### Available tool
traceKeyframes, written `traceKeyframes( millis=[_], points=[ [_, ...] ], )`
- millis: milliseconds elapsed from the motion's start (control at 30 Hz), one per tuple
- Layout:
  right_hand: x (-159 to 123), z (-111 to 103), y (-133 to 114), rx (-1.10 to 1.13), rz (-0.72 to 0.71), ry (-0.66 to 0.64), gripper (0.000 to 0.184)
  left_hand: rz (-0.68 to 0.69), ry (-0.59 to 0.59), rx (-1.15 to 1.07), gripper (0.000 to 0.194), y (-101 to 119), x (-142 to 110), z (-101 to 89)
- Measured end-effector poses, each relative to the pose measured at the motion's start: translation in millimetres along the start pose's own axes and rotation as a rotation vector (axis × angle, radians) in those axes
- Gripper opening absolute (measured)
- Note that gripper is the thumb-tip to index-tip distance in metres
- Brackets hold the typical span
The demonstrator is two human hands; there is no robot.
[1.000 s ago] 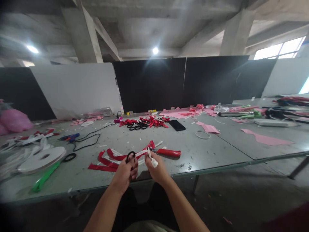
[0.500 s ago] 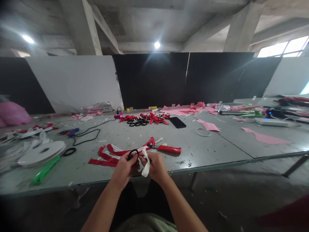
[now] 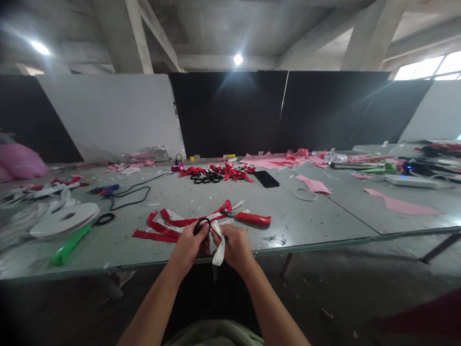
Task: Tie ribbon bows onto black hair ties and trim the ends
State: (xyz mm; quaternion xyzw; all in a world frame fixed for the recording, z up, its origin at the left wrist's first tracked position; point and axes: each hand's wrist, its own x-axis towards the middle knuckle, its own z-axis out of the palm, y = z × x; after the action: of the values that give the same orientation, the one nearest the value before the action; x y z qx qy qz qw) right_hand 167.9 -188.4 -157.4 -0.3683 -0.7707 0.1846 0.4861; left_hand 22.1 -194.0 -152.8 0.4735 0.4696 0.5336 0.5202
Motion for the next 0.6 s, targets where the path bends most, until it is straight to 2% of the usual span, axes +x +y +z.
traceKeyframes(
  millis=[133, 367, 500, 600],
  points=[
    [-0.8, -0.9, 0.7, -0.008, -0.004, -0.018, 0.031, 0.002, -0.02, 0.026, 0.036, 1.2, -2.0, 0.4],
    [-1.3, 0.3, 2.3, -0.016, 0.042, -0.028, 0.026, 0.004, -0.132, 0.059, 0.036, 3.4, -3.1, -2.5],
    [-1.5, -1.3, 3.1, 0.004, 0.087, 0.016, 0.016, 0.02, -0.197, 0.086, 0.036, 3.4, -4.3, -3.9],
    [1.0, -2.2, 5.0, 0.031, 0.137, 0.066, 0.015, 0.037, -0.183, 0.095, 0.038, 4.3, -5.1, -3.3]
  ],
)
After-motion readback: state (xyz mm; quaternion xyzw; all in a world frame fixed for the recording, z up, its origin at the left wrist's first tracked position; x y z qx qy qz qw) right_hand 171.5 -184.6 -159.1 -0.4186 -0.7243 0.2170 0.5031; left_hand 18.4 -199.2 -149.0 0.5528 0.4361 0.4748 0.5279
